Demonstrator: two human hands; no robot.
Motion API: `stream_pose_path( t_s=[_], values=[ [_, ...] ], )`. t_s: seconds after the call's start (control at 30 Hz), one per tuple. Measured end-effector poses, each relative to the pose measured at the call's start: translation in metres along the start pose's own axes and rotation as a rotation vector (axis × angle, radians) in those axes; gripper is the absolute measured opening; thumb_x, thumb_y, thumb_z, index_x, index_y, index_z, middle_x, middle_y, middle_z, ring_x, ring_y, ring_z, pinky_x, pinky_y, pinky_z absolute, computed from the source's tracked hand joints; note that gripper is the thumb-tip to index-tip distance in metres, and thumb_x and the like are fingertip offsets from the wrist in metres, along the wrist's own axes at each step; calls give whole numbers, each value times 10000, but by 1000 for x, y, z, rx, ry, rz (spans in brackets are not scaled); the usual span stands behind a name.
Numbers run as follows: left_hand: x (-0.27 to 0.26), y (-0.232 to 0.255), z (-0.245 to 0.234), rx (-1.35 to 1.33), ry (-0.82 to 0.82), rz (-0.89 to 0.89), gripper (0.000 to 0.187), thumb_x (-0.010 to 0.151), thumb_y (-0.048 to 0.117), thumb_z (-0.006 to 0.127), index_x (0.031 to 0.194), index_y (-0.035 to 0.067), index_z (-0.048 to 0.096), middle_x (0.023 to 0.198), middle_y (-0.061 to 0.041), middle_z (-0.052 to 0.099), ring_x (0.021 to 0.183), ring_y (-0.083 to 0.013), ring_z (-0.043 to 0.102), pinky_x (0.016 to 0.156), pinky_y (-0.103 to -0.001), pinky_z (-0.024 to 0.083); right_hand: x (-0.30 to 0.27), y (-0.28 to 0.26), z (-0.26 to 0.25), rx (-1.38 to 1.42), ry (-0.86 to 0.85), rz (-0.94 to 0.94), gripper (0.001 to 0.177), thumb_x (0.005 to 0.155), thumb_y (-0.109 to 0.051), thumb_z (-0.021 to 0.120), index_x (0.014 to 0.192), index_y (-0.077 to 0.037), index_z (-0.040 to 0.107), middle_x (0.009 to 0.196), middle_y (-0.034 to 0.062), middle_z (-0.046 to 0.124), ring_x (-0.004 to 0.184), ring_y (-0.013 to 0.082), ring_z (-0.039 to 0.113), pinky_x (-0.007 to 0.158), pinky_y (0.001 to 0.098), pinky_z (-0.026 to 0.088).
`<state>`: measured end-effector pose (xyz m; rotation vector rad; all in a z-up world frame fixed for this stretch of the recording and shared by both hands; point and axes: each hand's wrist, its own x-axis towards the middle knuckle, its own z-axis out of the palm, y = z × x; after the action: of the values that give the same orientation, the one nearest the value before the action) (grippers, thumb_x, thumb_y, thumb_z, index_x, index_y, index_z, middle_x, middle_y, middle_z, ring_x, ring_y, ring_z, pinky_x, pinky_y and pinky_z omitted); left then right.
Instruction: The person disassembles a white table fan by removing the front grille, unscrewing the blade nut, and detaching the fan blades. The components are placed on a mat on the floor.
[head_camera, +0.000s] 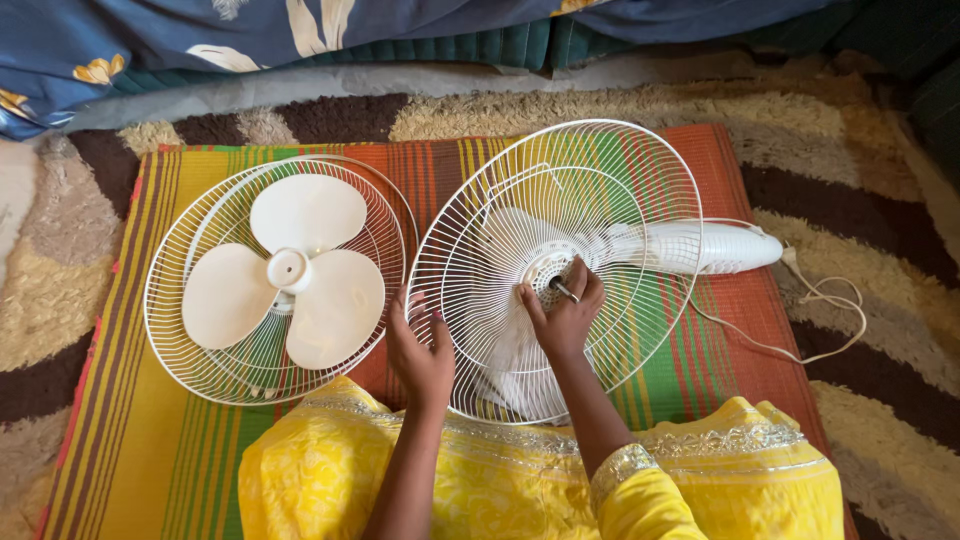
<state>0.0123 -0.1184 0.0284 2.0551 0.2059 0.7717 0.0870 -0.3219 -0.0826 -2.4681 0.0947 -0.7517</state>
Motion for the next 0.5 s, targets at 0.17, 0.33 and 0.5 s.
stream_pose_path(
  t_s=[0.17, 0.33, 0.5],
  values=[
    [-6, -2, 10, 446, 91, 211, 800, 940, 298, 647, 1563, -5, 245, 1601, -227, 281, 1463, -393, 322, 1164, -582, 289, 8, -4, -24, 155, -84, 66, 1050, 788, -578, 823, 1521, -28, 309, 1336, 248, 356, 1219, 397, 439, 964, 556, 478],
    [-12, -5, 28, 604, -151, 408, 833, 979, 337, 595, 1620, 90, 124, 1698, -128, 98, 1567, -326, 82, 1249, -588, 106, 29, 0, -49, 563, -311, 452, 913, 714, -503, 794, 1430, -67, 433, 1367, 186, 378, 1280, 358, 482, 941, 512, 595],
    [4, 8, 50, 798, -741, 262, 960, 897, 116, 628, 1626, 138, 4, 1726, -67, -39, 1578, -273, -40, 1272, -569, 1, 57, 14, -65, 885, -498, 882, 900, 850, -633, 629, 1483, -45, 377, 1419, 231, 502, 1275, 379, 541, 943, 476, 535]
  ],
)
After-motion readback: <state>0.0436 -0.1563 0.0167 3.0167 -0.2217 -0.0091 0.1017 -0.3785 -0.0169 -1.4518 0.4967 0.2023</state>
